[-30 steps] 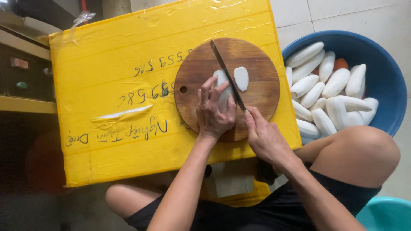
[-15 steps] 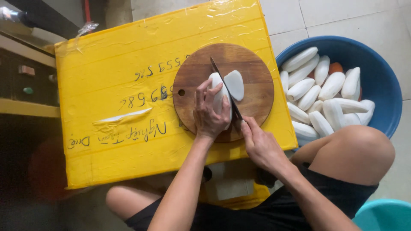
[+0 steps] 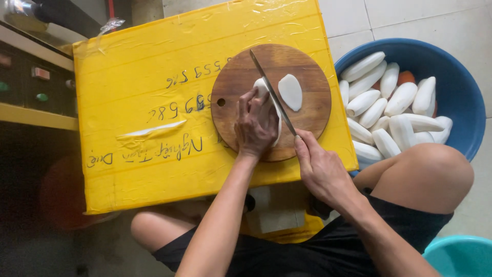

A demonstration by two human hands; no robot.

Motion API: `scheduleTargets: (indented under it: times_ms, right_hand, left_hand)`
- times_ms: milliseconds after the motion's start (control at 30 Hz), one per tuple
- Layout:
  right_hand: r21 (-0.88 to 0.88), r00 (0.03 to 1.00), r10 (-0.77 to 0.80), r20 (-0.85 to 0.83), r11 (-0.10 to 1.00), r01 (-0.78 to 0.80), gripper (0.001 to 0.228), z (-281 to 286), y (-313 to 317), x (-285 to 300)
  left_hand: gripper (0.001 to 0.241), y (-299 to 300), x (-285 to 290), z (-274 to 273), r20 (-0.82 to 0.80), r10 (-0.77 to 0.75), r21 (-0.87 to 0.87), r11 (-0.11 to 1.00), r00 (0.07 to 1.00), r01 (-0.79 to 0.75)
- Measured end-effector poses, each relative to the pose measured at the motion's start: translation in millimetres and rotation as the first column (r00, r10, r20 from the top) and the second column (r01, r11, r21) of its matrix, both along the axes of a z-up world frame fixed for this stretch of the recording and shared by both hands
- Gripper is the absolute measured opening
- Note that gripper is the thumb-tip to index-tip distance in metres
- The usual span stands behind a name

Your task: Slicing peeled radishes on a wooden cutting board using a knife

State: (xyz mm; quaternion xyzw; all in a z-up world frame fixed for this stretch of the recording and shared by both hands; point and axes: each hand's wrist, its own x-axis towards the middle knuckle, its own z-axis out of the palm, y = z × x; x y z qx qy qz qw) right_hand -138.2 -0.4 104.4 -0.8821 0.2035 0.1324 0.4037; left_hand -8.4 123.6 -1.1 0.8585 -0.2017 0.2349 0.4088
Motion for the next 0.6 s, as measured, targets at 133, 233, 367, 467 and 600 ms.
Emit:
scheduleTargets:
  times_ms: [133, 233, 367, 467, 600]
  right_hand:
    - [0.009, 1.0, 0.005, -0.03, 1.0, -0.005, 0.041, 3.3, 0.2, 1.6]
    - [0.005, 0.999, 0.013, -0.044, 1.0, -0.013, 0.041, 6.2, -1.0, 0.2]
    - [-0.009, 0.993, 0.019, -0.116, 1.0, -0.02, 0.042, 15.1, -2.4, -11.2]
    - [-0.005, 0.976, 0.022, -0.218, 1.0, -0.023, 0.049, 25.1, 0.9, -14.1]
    - [-0.054, 0.967, 0.045, -0.251, 0.997, -0.06, 0.053, 8.4, 0.4, -10.6]
  left_hand:
    - [0.036, 0.6, 1.4, -7.9, -0.021, -0.014, -0.009, 1.0, 1.0, 0.013]
    - [0.037, -0.3, -0.4, -4.5, -0.032, -0.02, -0.022, 1.0, 0.999, 0.019]
    - [0.026, 0.3, -0.6, 4.5, -0.049, -0.023, -0.032, 0.999, 0.999, 0.022]
    - [0.026, 2.8, -3.6, 11.2, -0.065, -0.054, -0.03, 0.998, 0.996, 0.052]
    - [0.022, 1.1, -6.1, 17.1, -0.085, -0.1, -0.043, 0.994, 0.991, 0.097]
